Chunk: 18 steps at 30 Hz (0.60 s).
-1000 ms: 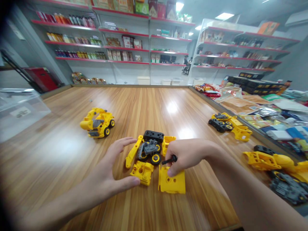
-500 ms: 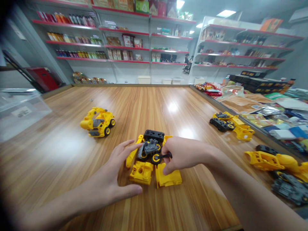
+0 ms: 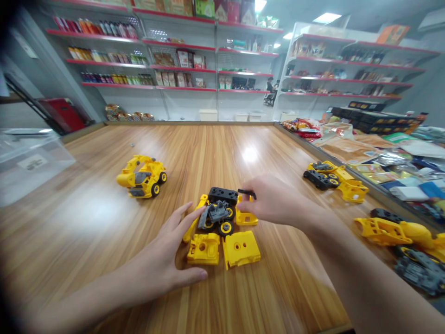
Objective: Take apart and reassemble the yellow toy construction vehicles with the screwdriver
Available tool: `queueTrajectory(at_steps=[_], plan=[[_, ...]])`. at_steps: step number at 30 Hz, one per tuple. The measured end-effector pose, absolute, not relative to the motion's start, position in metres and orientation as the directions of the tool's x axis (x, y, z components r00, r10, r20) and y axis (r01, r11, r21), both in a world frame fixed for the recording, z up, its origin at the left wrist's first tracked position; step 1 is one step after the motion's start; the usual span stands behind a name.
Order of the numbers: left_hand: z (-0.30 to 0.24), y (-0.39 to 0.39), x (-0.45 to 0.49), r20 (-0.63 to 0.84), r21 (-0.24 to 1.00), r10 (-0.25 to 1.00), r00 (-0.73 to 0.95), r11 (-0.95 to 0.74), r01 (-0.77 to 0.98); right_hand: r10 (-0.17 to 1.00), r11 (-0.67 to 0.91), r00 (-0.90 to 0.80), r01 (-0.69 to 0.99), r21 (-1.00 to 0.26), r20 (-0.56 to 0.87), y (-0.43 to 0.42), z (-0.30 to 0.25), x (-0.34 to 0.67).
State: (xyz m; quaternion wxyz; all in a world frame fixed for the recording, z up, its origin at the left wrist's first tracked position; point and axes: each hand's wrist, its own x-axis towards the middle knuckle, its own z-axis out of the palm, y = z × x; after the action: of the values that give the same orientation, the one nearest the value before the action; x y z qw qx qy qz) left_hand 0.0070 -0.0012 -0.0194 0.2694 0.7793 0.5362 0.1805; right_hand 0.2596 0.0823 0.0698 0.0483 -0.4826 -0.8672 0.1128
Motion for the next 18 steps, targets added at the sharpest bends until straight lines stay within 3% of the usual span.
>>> queueTrajectory(at_steps=[2,4,14,18], plan=[[-0.019,-0.002,0.007,-0.013,0.606,0.934,0.358,-0.277,0.746,0.777,0.526,-0.577,0.814,-0.246,-0.249,0.075,0.07,0.258],[-0.019,-0.002,0.006,-0.01,0.6,0.931,0.365,-0.286,0.747,0.737,0.533,-0.579,0.815,-0.228,-0.348,0.068,0.069,0.256],[-0.019,0.0,0.007,0.015,0.567,0.916,0.402,-0.339,0.751,0.765,0.522,-0.553,0.833,-0.184,-0.33,0.072,0.065,0.254],[-0.019,0.0,0.008,0.052,0.557,0.912,0.407,-0.365,0.746,0.655,0.572,-0.612,0.785,-0.238,-0.444,0.066,0.068,0.252]])
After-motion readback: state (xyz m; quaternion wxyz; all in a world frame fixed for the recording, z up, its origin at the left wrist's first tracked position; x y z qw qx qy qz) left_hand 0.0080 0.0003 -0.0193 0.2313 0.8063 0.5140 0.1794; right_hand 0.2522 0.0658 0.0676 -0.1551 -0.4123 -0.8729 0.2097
